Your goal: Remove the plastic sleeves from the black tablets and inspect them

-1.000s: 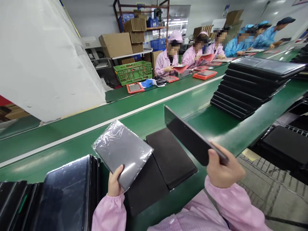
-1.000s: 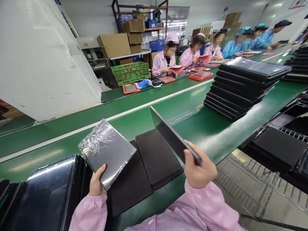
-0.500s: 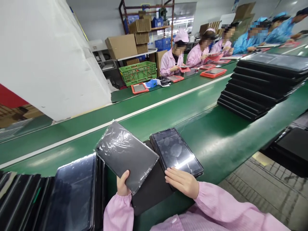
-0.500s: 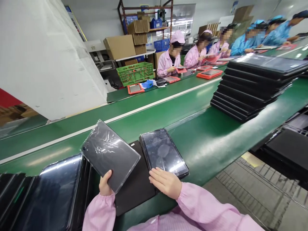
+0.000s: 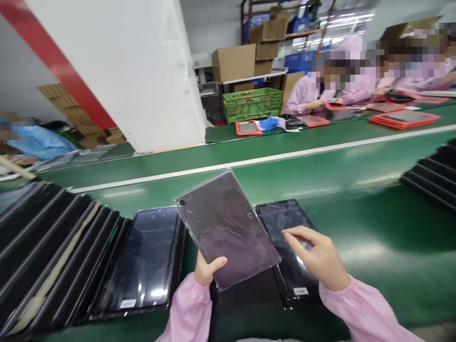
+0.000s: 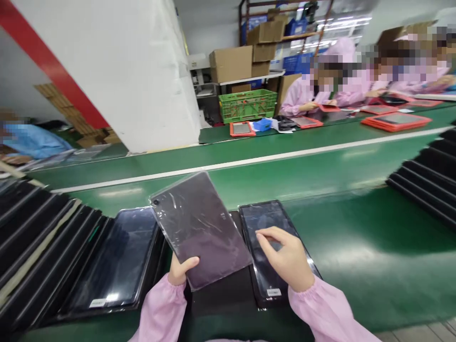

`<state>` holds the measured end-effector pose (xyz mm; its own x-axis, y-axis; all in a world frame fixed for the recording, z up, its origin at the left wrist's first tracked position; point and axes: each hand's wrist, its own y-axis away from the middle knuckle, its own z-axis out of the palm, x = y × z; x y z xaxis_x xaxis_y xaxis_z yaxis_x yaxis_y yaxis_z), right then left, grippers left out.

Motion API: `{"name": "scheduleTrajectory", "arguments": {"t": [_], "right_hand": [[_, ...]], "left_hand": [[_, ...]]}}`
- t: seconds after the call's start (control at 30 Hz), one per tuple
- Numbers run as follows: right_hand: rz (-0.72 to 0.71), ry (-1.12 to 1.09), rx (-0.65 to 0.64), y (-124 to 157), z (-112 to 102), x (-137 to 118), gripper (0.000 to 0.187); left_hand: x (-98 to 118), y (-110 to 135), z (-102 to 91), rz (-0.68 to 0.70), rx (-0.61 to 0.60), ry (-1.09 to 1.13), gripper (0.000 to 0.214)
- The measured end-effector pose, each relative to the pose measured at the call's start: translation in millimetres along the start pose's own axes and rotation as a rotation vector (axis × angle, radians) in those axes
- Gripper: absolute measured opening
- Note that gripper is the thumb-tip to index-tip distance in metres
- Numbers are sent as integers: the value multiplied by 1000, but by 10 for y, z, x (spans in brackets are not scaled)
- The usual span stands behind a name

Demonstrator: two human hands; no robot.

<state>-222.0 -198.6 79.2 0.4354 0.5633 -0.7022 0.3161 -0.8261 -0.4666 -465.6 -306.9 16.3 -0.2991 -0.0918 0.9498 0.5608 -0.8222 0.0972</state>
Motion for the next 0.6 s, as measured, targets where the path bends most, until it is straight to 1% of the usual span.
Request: {"name": "scheduleTrajectory", "arguments": {"t": [0.03,0.1,0.2,0.27,0.4,0.5,0.6], "right_hand": [[5,-28,6,-130,30,-69,16],[-16,-64,-37,-327,113,-202,17],[-66,-40,-71,-461,241,-335,20],[-85,0,-53,-479,301,-369,26],[-121,102,23,-461,356,-382,38],[-145,196,74,-436,376,-401,40],[-178,279,103,-403,404,-424,38]], "left_hand": [[32,7,-7,10,-4,-3,49],[63,12,-26,15,-47,16,48],[47,-3,-66,21,-201,63,47],[29,-18,-85,37,-266,78,48],[67,-18,-63,48,-287,97,47],[135,8,-17,57,-307,112,41],[174,35,13,49,-316,72,34]]}}
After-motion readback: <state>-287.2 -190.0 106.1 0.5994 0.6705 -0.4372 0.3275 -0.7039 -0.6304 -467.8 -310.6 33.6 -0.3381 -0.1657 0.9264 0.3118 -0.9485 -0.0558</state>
